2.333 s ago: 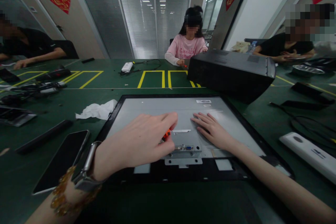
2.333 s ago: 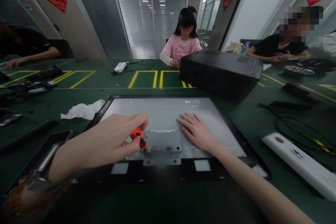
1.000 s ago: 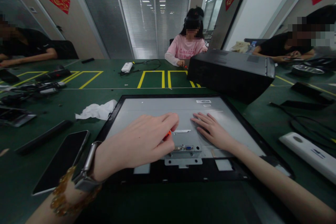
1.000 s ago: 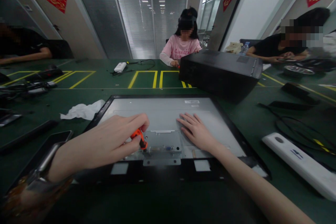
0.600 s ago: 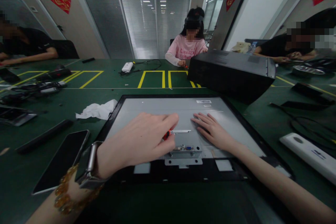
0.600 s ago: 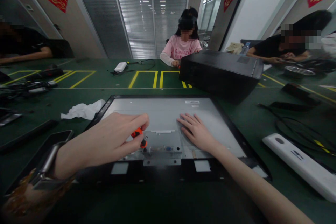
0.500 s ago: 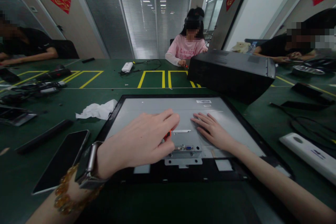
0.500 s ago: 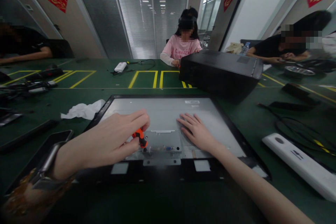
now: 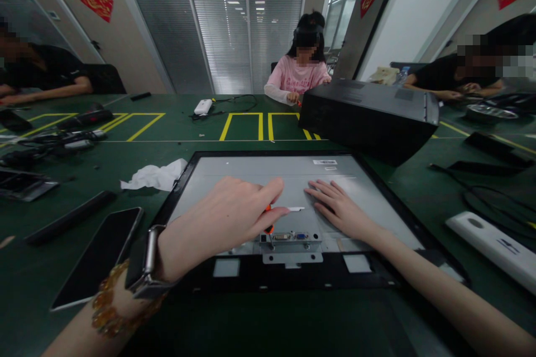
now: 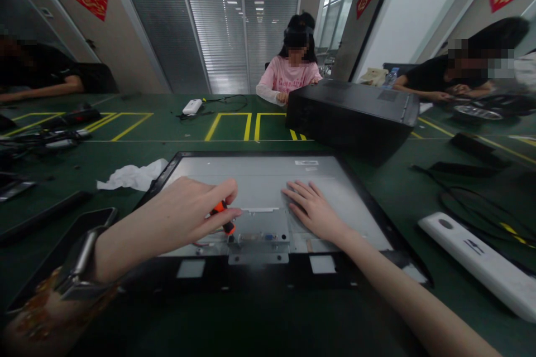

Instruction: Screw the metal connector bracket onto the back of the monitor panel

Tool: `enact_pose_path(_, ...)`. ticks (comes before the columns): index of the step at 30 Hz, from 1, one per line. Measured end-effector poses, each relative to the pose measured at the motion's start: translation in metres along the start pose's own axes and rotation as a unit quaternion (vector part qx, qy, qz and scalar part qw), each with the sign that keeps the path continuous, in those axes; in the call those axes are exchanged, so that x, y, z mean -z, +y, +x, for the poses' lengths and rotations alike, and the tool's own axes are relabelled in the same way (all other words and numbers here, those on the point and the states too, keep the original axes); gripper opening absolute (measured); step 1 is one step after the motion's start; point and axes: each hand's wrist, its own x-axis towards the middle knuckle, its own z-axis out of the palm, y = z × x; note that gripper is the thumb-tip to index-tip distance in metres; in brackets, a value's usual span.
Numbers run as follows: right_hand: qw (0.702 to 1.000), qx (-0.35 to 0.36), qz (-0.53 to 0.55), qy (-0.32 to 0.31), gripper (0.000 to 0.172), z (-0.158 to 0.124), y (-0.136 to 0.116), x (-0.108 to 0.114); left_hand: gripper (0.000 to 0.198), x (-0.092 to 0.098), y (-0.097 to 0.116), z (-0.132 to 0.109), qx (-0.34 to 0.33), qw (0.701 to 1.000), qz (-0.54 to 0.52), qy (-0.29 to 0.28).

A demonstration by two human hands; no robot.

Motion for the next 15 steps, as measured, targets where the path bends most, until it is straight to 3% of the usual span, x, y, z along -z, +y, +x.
enact_pose_path(3,1.0,-0.001,-0.002,-0.007,0.044,0.0,-0.001,0.001,0.024,0.004,0.001,-0.001,-0.005,1.0,-0.009,-0.009)
enact_pose_path(7,1.0,-0.003,-0.005,-0.004,0.043,0.0,-0.002,0.001,0.004,0.01,0.003,-0.003,-0.032,0.998,-0.043,-0.027)
enact_pose_path(15,1.0,-0.004,-0.008,-0.003,0.043,0.0,-0.001,0.0,0.009,0.009,0.004,-0.004,-0.017,0.999,-0.021,-0.019)
